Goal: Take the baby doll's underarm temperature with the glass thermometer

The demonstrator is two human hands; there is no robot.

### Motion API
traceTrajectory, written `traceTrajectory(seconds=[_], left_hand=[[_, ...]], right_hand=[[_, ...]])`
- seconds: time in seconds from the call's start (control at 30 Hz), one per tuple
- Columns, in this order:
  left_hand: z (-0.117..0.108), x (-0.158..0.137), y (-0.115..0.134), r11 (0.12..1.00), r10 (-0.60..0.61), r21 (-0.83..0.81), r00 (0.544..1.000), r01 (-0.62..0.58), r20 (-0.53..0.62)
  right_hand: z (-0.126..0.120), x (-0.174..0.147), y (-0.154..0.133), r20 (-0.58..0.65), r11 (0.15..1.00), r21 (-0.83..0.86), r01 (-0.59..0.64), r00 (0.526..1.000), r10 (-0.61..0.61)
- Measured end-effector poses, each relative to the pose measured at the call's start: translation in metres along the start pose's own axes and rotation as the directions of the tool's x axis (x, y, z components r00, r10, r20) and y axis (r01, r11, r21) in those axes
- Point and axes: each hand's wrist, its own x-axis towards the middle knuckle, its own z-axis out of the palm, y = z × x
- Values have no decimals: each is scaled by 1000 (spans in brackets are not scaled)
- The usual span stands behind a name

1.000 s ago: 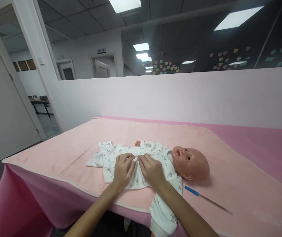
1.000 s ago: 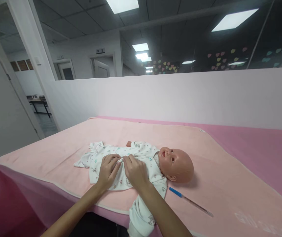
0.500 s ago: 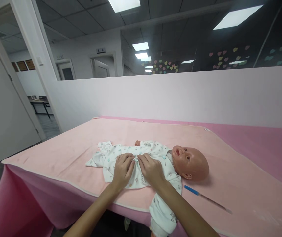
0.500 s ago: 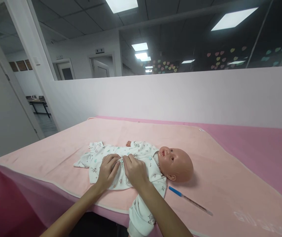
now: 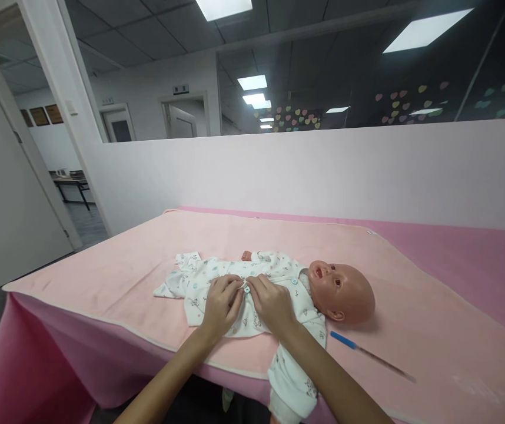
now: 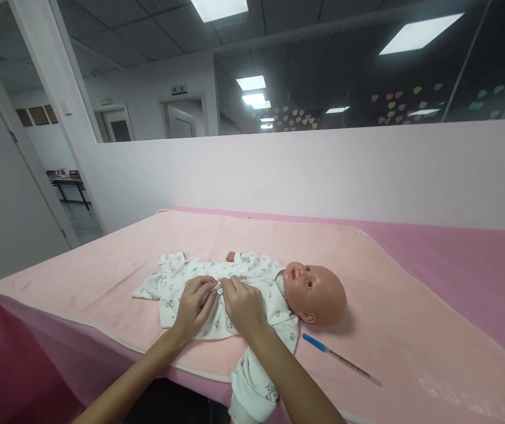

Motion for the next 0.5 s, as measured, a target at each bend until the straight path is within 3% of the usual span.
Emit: traceTrajectory(seconds=[0.17, 0.33, 0.5], left_hand=[[-1, -1, 1, 998, -52, -26, 998, 51, -30], [-1, -2, 0, 999, -24, -33, 996, 21, -88], [0, -1, 0, 1000, -17, 17, 999, 18, -44]], right_hand=[[1, 0, 0, 1, 1000, 11, -1, 1000, 1], [2, 0, 1, 1, 1000, 5, 3, 1000, -3], [3, -1, 2, 10, 1000, -8, 13, 1000, -13]])
